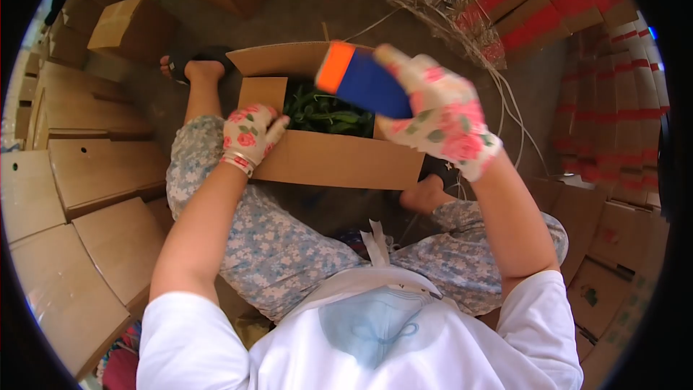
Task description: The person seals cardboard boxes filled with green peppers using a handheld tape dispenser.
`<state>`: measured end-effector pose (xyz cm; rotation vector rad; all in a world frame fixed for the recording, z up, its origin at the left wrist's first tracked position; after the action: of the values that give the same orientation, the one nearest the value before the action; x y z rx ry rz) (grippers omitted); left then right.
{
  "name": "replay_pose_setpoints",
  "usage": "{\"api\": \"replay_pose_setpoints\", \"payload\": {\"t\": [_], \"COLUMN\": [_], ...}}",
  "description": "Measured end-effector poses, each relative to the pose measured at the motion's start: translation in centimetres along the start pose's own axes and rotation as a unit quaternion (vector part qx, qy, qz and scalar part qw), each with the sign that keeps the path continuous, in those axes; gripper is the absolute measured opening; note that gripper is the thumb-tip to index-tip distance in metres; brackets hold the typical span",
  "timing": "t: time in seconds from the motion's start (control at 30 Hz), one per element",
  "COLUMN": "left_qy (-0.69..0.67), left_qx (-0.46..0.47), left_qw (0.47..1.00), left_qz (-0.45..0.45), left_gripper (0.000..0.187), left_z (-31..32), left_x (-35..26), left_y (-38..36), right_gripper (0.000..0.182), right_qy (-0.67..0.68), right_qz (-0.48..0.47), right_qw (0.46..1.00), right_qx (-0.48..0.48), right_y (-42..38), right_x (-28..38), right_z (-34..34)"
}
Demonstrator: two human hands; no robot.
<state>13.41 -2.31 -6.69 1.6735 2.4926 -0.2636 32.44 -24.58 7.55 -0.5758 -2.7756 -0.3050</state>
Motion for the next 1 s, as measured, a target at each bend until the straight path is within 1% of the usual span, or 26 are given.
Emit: {"api": "replay_pose_setpoints", "payload": {"t": [0.03,0.07,0.1,0.13,0.17,0.2,0.27,0.33,0.37,0.4,0.47,0.5,0.53,0.57,0.6,0.63,0.67,0.73,0.77,0.8,0.83,0.87,0.9,0.93,0.97,1.0], "left_qy": [0.054,0.050,-0.006,-0.062,-0.144,-0.145,-0.142,-0.138,-0.140,-0.143,-0.128,-0.123,-0.115,-0.125,-0.126,-0.129,-0.132,-0.138,-0.142,-0.145,-0.167,-0.186,-0.355,-0.352,-0.338,-0.317], "left_qx": [-0.098,-0.098,-0.189,-0.273,-0.038,-0.043,-0.006,0.022,-0.022,-0.074,-0.083,-0.057,-0.023,-0.022,-0.022,-0.006,0.011,0.005,-0.002,-0.004,-0.081,-0.157,-0.147,-0.147,-0.274,-0.393], "left_qw": [0.993,0.993,0.970,0.927,0.907,0.906,0.929,0.932,0.944,0.952,0.953,0.953,0.952,0.950,0.949,0.945,0.941,0.937,0.934,0.934,0.938,0.936,0.847,0.847,0.851,0.838], "left_qz": [-0.048,-0.052,-0.153,-0.249,-0.395,-0.396,-0.343,-0.336,-0.297,-0.260,-0.262,-0.272,-0.284,-0.287,-0.287,-0.300,-0.312,-0.321,-0.328,-0.327,-0.291,-0.255,-0.367,-0.371,-0.292,-0.207], "left_gripper": [0.050,0.050,0.052,0.053,0.060,0.060,0.065,0.067,0.070,0.073,0.078,0.077,0.077,0.078,0.078,0.079,0.080,0.078,0.076,0.076,0.073,0.070,0.062,0.062,0.058,0.054], "left_z": [0.8,2.3,3.9,4.6,4.0,3.1,1.5,0.8,1.0,1.0,1.8,2.1,2.0,2.7,2.6,2.4,2.3,2.1,1.9,3.2,5.6,7.0,3.0,3.5,3.8,4.1], "left_x": [-0.2,-0.1,0.5,0.9,1.1,0.7,-1.1,-3.4,-4.7,-5.3,-4.9,-4.6,-4.7,-4.4,-4.5,-4.5,-4.7,-5.0,-5.0,-4.3,-3.0,-2.5,-3.8,-3.5,-3.2,-3.2], "left_y": [-0.7,-0.9,-0.9,-0.9,-0.4,-0.4,-0.3,0.1,0.5,1.0,2.7,3.5,3.7,3.6,3.6,3.4,3.3,3.3,3.5,3.5,3.2,3.0,2.4,2.0,1.8,1.4], "right_gripper": [0.062,0.064,0.062,0.060,0.062,0.064,0.065,0.071,0.068,0.068,0.064,0.064,0.064,0.063,0.060,0.058,0.053,0.051,0.052,0.053,0.058,0.063,0.063,0.067,0.072,0.072], "right_qy": [0.040,0.078,0.123,0.169,0.164,0.108,0.076,0.053,0.055,0.048,0.084,0.065,0.100,0.154,0.338,0.287,0.395,0.457,0.211,-0.066,0.109,0.274,0.270,0.283,0.295,0.297], "right_qz": [0.007,0.008,0.020,0.034,0.024,0.056,0.083,0.065,0.104,0.099,0.054,0.042,-0.002,0.054,0.074,0.063,0.167,0.285,0.057,-0.178,0.066,0.305,0.302,0.283,0.265,0.268], "right_qw": [0.997,0.986,0.985,0.980,0.985,0.992,0.994,0.995,0.993,0.994,0.995,0.997,0.993,0.982,0.928,0.939,0.896,0.841,0.967,0.966,0.973,0.892,0.893,0.906,0.915,0.913], "right_qx": [-0.070,-0.144,-0.120,-0.096,-0.043,0.030,0.010,-0.056,-0.031,-0.028,0.016,0.020,-0.055,-0.098,-0.135,-0.179,-0.115,0.062,0.128,0.179,0.193,0.190,0.195,0.138,0.076,0.077], "right_y": [-0.6,-1.3,-2.4,-4.0,-5.6,-6.9,-8.0,-9.1,-9.1,-9.0,-7.8,-6.6,-4.8,-2.6,-0.3,2.2,3.9,6.4,5.2,3.7,2.2,0.0,-1.4,-2.5,-3.0,-3.0], "right_x": [0.4,0.7,1.2,1.8,2.0,1.8,1.8,-0.3,-0.3,-0.7,-0.5,-0.6,-2.0,-1.9,-3.9,-6.3,-7.1,-10.3,-11.4,-12.0,-9.3,-6.5,-5.4,-4.7,-4.4,-4.4], "right_z": [-0.8,-1.3,-1.0,-0.1,1.4,3.6,4.4,5.6,4.4,4.1,3.0,1.4,0.7,-0.8,-1.6,-2.4,-3.3,-2.7,0.1,2.6,2.8,3.3,3.2,3.2,3.2,3.2]}}
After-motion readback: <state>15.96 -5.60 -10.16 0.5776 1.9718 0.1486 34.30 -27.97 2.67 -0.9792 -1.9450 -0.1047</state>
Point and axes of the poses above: each hand's wrist, its own y-axis towards the middle knuckle, its own z-axis out of the palm, x = y × z, the point moved 1 cm from there along y, towards the middle knuckle, and after that the axes turned 2 degrees about -x, right-handed, at the moved point
